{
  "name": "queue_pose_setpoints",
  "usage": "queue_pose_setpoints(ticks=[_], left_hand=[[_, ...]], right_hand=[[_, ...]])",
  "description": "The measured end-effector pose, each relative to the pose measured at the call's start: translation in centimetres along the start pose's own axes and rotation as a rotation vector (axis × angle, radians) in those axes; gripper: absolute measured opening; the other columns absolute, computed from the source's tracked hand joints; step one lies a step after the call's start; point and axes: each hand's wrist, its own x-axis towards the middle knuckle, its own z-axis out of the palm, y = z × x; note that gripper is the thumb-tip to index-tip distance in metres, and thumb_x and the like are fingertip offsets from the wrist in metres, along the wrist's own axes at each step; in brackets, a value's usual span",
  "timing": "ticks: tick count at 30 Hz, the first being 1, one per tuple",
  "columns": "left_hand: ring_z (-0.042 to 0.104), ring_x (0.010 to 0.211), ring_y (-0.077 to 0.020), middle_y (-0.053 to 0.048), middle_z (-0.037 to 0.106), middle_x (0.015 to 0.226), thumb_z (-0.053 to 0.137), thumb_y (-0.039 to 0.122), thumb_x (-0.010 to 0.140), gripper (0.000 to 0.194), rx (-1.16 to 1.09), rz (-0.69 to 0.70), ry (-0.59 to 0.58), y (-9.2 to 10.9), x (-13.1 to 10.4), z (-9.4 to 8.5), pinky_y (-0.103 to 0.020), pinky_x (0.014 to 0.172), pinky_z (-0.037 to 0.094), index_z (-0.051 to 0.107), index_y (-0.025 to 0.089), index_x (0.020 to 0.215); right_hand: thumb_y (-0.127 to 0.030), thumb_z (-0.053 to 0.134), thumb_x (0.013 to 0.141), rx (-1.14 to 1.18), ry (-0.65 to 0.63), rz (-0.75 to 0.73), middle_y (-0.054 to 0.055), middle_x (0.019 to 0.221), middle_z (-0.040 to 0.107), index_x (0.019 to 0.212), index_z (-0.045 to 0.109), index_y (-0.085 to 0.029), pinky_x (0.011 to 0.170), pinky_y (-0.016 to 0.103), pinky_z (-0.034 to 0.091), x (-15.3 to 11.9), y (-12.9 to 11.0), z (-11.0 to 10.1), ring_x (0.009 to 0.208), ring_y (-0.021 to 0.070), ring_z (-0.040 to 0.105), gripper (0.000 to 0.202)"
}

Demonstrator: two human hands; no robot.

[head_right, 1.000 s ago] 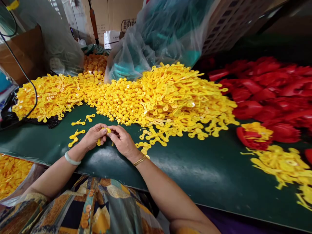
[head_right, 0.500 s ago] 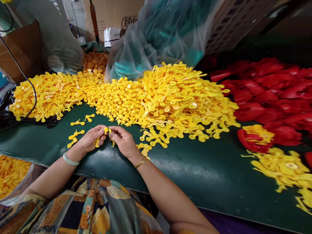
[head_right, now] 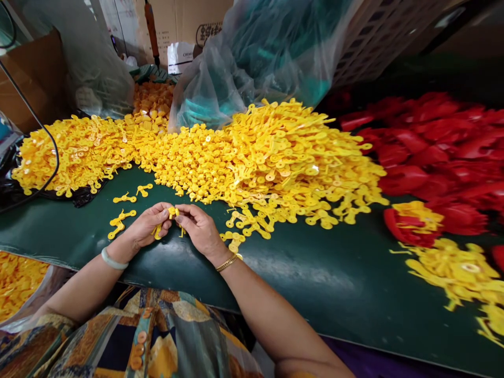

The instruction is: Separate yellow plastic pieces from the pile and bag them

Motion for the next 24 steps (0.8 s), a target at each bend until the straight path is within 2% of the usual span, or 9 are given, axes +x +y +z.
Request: queue_pose_setpoints(ticks=[9,18,24], left_hand=[[0.046,0.045,-0.0041,0.003,0.056,0.068,0.078,0.044,0.072,0.042,0.028,0.045,0.0,-0.38,0.05,-0.13,-0.015,0.038,0.034,0.058,0.016,0.095],[0.045,0.044,-0.0044,0.003,0.056,0.067,0.077,0.042,0.074,0.04,0.018,0.084,-0.002,-0.41,0.1,-0.15,-0.015,0.037,0.035,0.058,0.016,0.097],[0.045,0.043,-0.0042,0.004,0.056,0.066,0.078,0.043,0.073,0.042,0.009,0.086,0.006,-0.44,0.13,-0.27,-0.015,0.038,0.035,0.058,0.016,0.098]], right_hand=[[-0.037,0.066,0.083,0.003,0.021,0.008,0.004,0.102,0.072,0.108,0.071,-0.024,0.086,0.035,0.056,-0.11,-0.44,0.11,0.09,0.0192,0.069,0.028],[-0.038,0.069,0.081,0.156,0.001,0.106,0.003,0.096,0.074,0.107,0.072,-0.025,0.085,0.037,0.058,-0.1,-0.54,0.29,0.082,0.0186,0.07,0.03],[-0.041,0.076,0.074,0.335,0.008,0.203,0.003,0.093,0.076,0.103,0.074,-0.023,0.082,0.038,0.059,-0.21,-0.9,0.5,0.078,0.019,0.071,0.034]])
